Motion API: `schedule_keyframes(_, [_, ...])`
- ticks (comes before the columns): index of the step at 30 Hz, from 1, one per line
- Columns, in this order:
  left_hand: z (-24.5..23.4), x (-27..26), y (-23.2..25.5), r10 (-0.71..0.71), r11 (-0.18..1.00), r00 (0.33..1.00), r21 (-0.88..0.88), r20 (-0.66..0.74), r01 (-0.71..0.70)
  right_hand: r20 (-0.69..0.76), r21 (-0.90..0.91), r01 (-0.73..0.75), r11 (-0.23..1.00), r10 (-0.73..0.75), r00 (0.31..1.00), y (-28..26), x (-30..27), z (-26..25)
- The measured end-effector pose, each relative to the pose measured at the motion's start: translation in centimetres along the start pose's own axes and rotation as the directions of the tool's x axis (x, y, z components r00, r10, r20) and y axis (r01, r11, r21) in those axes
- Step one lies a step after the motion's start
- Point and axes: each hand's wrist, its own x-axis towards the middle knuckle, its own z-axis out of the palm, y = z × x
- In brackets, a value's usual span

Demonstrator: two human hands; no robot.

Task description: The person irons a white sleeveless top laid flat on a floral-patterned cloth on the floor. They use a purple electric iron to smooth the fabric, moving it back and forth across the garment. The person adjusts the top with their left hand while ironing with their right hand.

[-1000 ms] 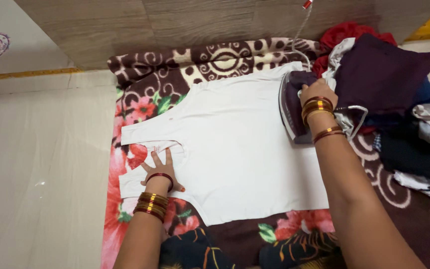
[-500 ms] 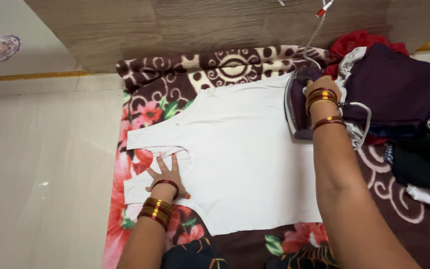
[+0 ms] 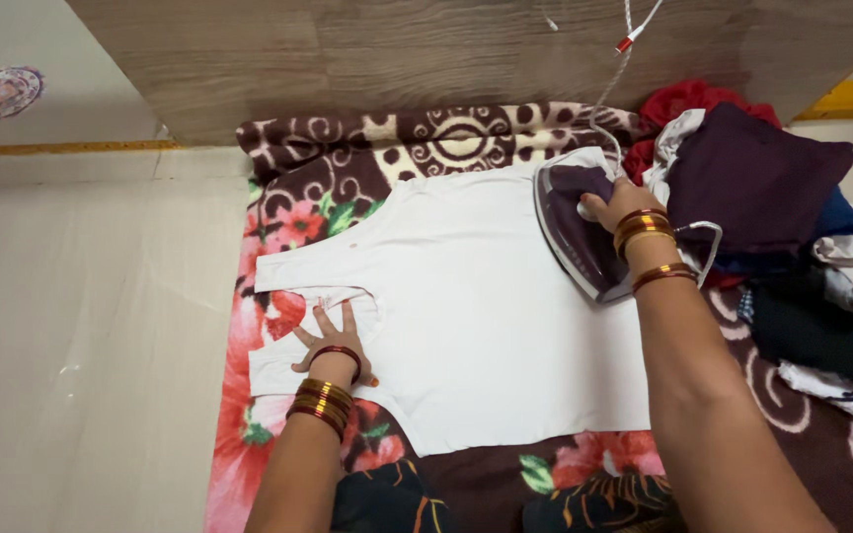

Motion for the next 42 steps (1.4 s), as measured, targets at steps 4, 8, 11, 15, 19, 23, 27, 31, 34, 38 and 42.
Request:
schedule_keyframes(4, [0.1,0.4,0.2,-0.007,1.000,1.000,0.026,0.012,0.007,0.066,-0.106,0.161,0.981,-0.154,0.986,-1.0,-1.5,-1.2])
schedule_keyframes(8, [0.0,0.2,0.1,-0.004,1.000,1.000,0.006,0.015,0.004,0.115,-0.234,0.153,0.960,-0.129,0.985,-3.3,-2.7,-2.2])
schedule_keyframes(11, [0.0,0.0,-0.1,0.005,1.000,1.000,-0.018,0.006,-0.005,0.056,-0.232,0.130,0.964,-0.120,0.991,-4.2,-3.2,-1.9])
schedule_keyframes(15, [0.0,-0.3,-0.3,0.024,0.999,1.000,-0.023,-0.001,-0.024,-0.011,-0.194,0.022,0.981,-0.025,1.000,-5.6,-2.7,-1.0])
schedule_keyframes(19, [0.0,-0.3,-0.3,0.022,0.999,1.000,-0.024,0.002,-0.022,-0.061,-0.071,-0.098,0.993,0.094,0.994,-6.9,-1.5,0.3])
schedule_keyframes(23, [0.1,-0.1,-0.3,0.012,1.000,1.000,-0.021,0.009,-0.012,-0.081,-0.007,-0.171,0.985,0.170,0.982,-7.9,0.4,1.8])
schedule_keyframes(27, [0.1,0.0,0.0,0.009,1.000,1.000,-0.012,0.002,-0.009,-0.070,0.045,-0.193,0.980,0.195,0.978,-8.7,1.2,2.8])
schedule_keyframes(31, [0.0,0.0,0.0,0.005,1.000,1.000,-0.019,0.018,-0.004,-0.022,0.096,-0.254,0.962,0.257,0.966,-10.2,0.7,2.9])
schedule_keyframes(34, [0.0,0.1,0.1,-0.001,1.000,1.000,-0.021,0.025,0.002,0.005,0.111,-0.276,0.955,0.277,0.961,-11.4,-0.2,2.9])
schedule_keyframes(38, [0.1,0.2,0.0,0.004,1.000,1.000,-0.012,0.018,-0.003,0.011,0.110,-0.232,0.967,0.232,0.973,-13.0,-1.9,2.7])
schedule_keyframes(42, [0.0,0.5,0.1,-0.003,1.000,0.999,0.000,0.041,0.003,0.052,0.084,-0.185,0.979,0.181,0.982,-13.9,-3.0,1.9])
